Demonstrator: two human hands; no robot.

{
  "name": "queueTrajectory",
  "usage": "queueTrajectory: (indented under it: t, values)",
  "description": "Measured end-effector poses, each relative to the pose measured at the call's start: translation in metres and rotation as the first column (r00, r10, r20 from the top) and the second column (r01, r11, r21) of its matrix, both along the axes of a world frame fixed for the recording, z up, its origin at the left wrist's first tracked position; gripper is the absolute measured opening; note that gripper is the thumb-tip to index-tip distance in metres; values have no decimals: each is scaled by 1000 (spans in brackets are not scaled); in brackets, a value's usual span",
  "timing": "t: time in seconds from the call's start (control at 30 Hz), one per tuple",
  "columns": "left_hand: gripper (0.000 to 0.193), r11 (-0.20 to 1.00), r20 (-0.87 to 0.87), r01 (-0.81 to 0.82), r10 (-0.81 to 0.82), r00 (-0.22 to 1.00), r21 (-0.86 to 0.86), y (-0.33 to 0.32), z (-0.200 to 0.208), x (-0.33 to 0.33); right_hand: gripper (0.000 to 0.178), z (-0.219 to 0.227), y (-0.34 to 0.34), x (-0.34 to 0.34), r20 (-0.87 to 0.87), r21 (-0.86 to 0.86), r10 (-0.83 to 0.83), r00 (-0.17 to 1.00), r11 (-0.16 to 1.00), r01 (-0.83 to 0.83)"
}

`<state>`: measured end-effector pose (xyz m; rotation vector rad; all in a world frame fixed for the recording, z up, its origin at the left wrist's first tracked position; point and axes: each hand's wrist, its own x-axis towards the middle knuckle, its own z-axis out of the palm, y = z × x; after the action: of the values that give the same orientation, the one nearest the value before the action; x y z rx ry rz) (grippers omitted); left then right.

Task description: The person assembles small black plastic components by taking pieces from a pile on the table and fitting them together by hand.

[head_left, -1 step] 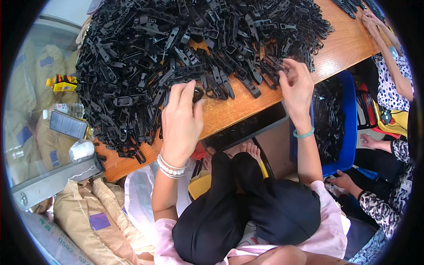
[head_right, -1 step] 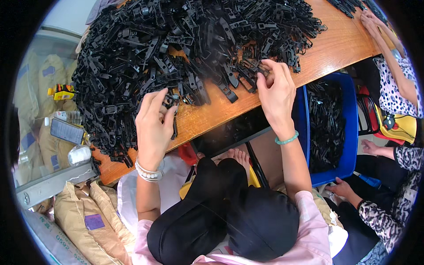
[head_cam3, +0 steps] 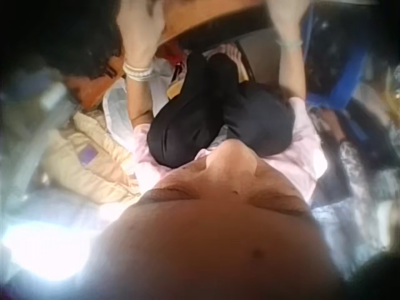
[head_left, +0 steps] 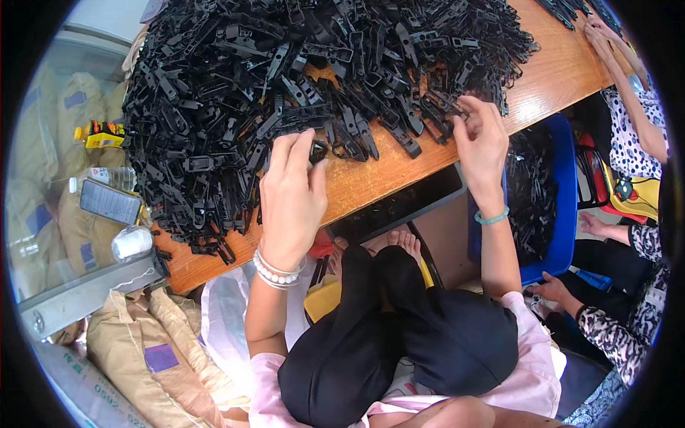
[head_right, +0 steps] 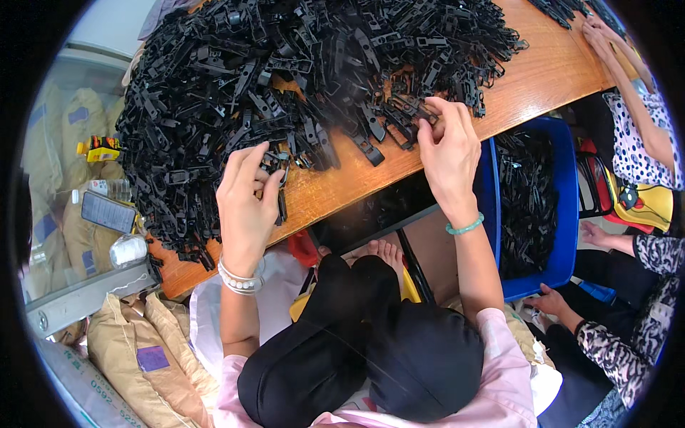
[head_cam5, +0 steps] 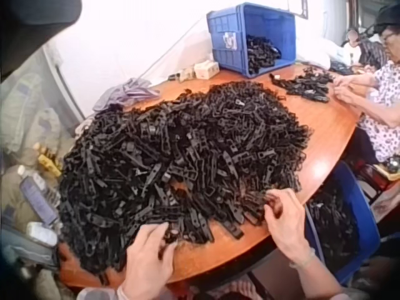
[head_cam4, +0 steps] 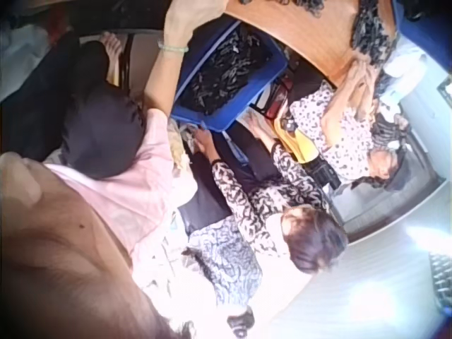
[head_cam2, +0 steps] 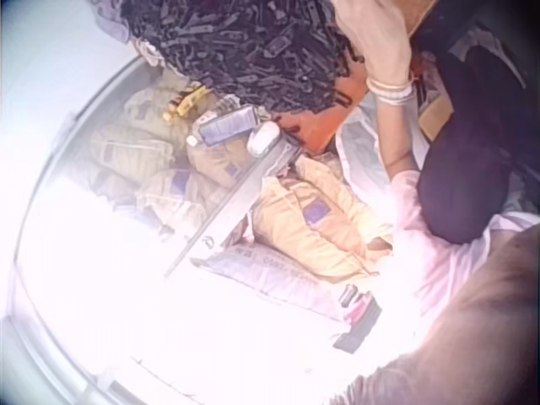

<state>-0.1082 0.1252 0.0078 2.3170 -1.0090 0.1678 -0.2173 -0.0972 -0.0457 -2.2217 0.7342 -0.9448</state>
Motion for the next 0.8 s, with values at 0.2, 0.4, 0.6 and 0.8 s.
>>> queueTrajectory:
  t: [0.2,0.4,0.6,0.8]
  values:
    - [23,947,-459,-57,-101,882,-318,-2,9,-18,17,4,-8,-18,-143,-154,-37,989,988,14]
    - [42,830,-854,-216,-472,219,-514,-1,-1,-33,10,20,16,-35,1,-62,-47,999,997,46]
    - [36,788,-793,-150,-553,255,-597,-9,-16,-43,22,40,58,-36,200,62,519,831,840,-539]
    - [34,874,-832,-81,-422,361,-479,-6,-11,-46,24,32,64,-34,193,100,579,792,792,-603]
